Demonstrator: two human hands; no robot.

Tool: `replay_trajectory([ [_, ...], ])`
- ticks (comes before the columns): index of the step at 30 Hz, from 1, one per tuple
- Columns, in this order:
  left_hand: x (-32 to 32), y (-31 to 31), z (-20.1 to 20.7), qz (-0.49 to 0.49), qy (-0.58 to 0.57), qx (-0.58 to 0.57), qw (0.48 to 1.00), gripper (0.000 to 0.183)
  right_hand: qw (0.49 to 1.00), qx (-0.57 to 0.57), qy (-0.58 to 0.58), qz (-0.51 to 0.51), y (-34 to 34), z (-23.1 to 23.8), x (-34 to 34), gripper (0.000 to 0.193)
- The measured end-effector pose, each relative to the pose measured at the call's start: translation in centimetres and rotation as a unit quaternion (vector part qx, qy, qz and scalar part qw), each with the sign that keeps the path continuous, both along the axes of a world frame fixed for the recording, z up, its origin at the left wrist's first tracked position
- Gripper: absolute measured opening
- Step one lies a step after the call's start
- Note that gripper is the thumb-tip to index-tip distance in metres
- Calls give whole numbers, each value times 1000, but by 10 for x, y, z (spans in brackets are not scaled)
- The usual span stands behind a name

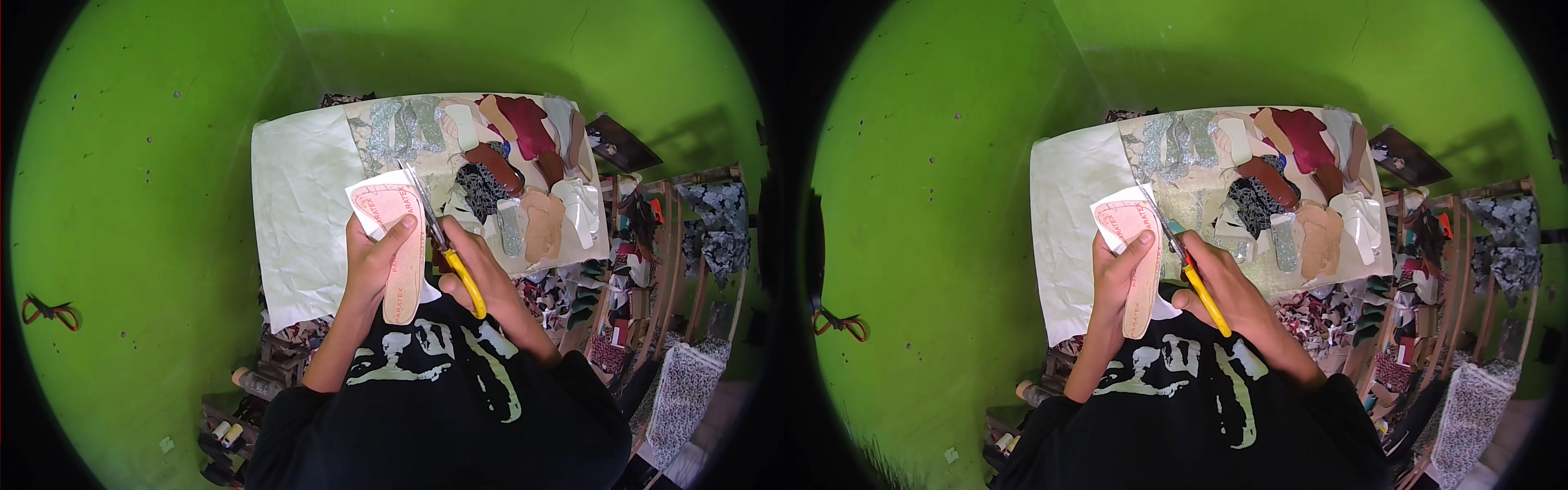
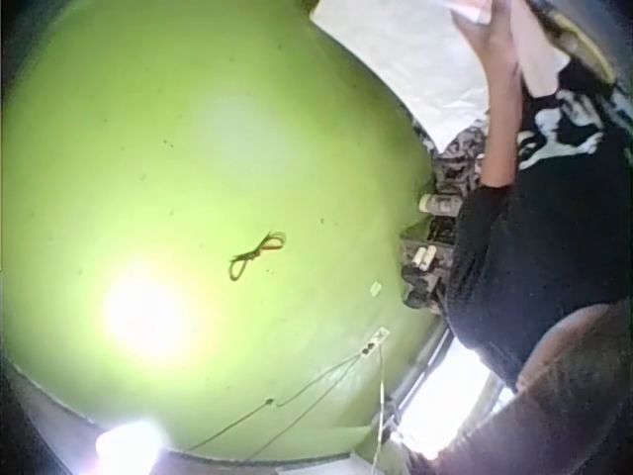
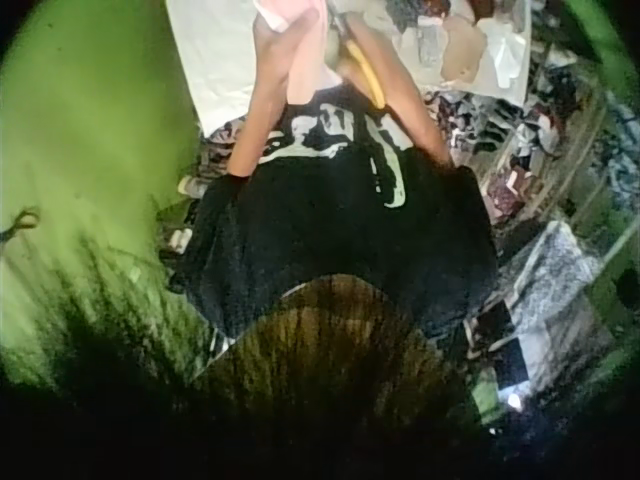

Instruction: Cutting out a shoe insole component from a sheet of material using a template and scissors.

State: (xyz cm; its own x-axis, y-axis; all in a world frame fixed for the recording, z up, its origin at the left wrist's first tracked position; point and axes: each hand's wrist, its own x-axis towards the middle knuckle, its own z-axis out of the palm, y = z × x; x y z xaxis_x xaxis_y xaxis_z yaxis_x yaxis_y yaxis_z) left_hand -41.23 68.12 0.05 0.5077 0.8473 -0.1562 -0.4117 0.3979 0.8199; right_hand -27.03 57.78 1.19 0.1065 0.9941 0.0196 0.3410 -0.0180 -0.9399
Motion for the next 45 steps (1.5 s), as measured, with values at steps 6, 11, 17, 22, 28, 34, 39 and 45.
replay_trajectory([
  [6,-1,0,2,-7,-12,-8,1000,27,999,11,43,-7,2,2,-2,75],
  [11,-5,3,1,-9,-15,-5,1000,28,998,-66,-1,-17,0,11,1,99],
  [17,-11,9,2,-38,3,7,999,29,1000,-1,-6,8,-3,6,10,85],
  [22,-12,12,4,-92,31,43,994,34,1000,-13,-7,11,-4,6,12,87],
  [28,-15,17,2,-94,38,56,993,40,998,-33,-52,-11,-3,16,12,68],
  [34,-22,23,9,-125,57,76,988,40,997,-28,-65,-13,-9,9,18,49],
  [39,-25,27,11,-153,64,73,984,41,998,-32,-6,63,-13,11,27,88],
  [45,-27,31,14,-201,73,85,973,44,999,-32,-35,18,-14,-2,21,106],
])
